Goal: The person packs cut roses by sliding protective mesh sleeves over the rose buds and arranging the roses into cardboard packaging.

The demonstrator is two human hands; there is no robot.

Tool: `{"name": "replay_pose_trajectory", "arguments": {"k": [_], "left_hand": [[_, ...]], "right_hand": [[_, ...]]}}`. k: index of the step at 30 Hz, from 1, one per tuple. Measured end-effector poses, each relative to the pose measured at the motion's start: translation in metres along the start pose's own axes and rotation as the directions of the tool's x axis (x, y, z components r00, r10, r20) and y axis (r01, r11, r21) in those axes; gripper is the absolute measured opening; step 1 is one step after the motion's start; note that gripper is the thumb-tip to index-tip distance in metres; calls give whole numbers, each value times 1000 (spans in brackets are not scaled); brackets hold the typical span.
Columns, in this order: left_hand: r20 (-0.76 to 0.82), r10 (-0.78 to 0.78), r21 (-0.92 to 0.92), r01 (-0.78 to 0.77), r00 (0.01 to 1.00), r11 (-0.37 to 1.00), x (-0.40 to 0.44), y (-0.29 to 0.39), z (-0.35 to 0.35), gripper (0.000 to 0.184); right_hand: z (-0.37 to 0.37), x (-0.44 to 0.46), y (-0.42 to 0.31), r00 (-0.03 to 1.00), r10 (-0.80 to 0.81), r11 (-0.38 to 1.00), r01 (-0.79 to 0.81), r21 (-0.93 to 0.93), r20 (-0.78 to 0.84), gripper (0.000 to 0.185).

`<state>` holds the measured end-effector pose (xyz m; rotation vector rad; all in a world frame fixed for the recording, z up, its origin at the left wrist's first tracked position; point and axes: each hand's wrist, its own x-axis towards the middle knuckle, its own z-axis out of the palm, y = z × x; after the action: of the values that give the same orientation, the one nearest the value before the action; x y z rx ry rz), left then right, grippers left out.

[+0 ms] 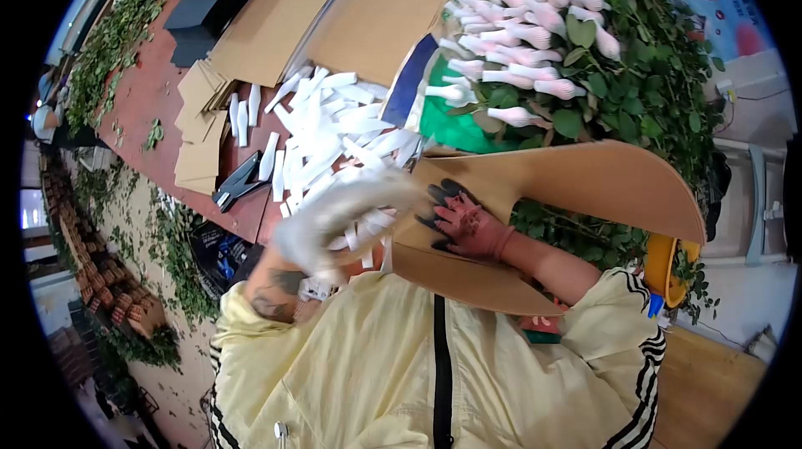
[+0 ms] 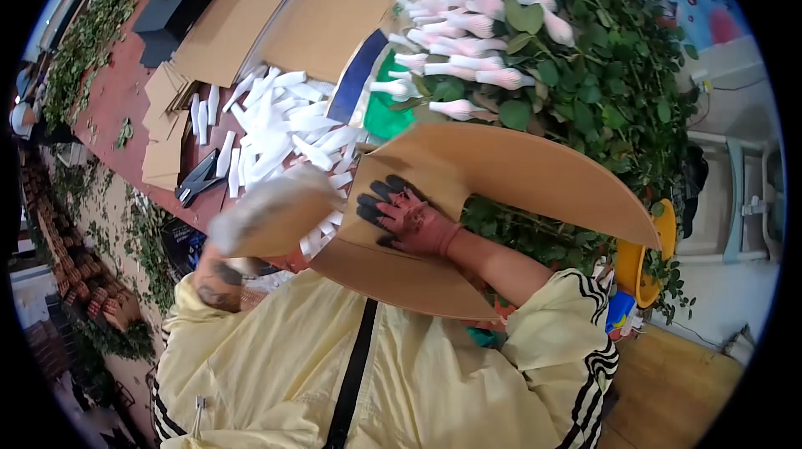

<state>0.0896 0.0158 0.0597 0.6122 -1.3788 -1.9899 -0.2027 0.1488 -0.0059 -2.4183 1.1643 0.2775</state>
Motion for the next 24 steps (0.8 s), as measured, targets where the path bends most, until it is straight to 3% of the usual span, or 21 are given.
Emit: {"name": "replay_pose_trajectory", "arguments": {"k": [2, 4, 7, 8, 9, 11, 12, 13, 15, 19, 20, 21, 22, 23, 24], "left_hand": [[420, -101, 80, 74, 902, 994, 32, -11, 45, 90], [647, -148, 100, 109, 748, 989, 56, -22, 73, 92], [744, -174, 57, 198, 645, 978, 62, -43, 74, 95], [748, -158, 7, 231, 644, 973, 56, -54, 68, 96], [754, -163, 15, 232, 637, 973, 52, -54, 64, 96], [692, -215, -93, 380, 689, 920, 39, -57, 62, 90], [621, -283, -168, 477, 731, 863, 29, -49, 69, 78], [619, -285, -169, 478, 732, 862, 22, -56, 69, 78], [369, -470, 165, 441, 802, 882, 13, -77, 62, 70], [241, -435, 200, 394, 868, 897, 9, -78, 60, 63], [282, -381, 585, 157, 880, 796, 10, -63, 61, 61], [339, -346, 839, -114, 875, 532, 10, -49, 62, 59], [308, -416, 871, -78, 856, 485, 14, -43, 57, 57], [241, -480, 838, 69, 844, 542, 25, -18, 61, 55], [108, -418, 876, 113, 902, 469, 30, -22, 51, 46]], "right_hand": [[45, 5, 19, 1000, -2, 1000, 2, 28, 14, 61], [62, 0, 24, 979, -74, 991, 95, 98, -191, 69], [47, 0, 17, 984, 41, 997, -28, 77, -174, 72], [21, -3, 7, 954, 90, 969, -19, 245, -284, 78], [19, -4, 9, 951, 98, 969, -24, 247, -292, 78], [19, -9, 10, 941, 265, 804, -94, 587, -213, 88], [23, -8, 12, 929, 254, 792, -41, 609, -268, 98], [25, -9, 16, 930, 253, 791, -40, 611, -267, 98], [17, -10, 25, 964, 172, 746, 8, 666, -204, 89], [-11, -9, 16, 960, 232, 619, -20, 785, -158, 80], [16, -4, 23, 925, 308, 603, -7, 798, -224, 73], [33, -3, 23, 882, 378, 586, 6, 810, -280, 66], [2, -3, 15, 938, 328, 253, 29, 967, -114, 60], [11, -3, 23, 941, 321, 248, 25, 968, -107, 60], [29, -4, 34, 908, 388, 363, 8, 932, -159, 57]]}}
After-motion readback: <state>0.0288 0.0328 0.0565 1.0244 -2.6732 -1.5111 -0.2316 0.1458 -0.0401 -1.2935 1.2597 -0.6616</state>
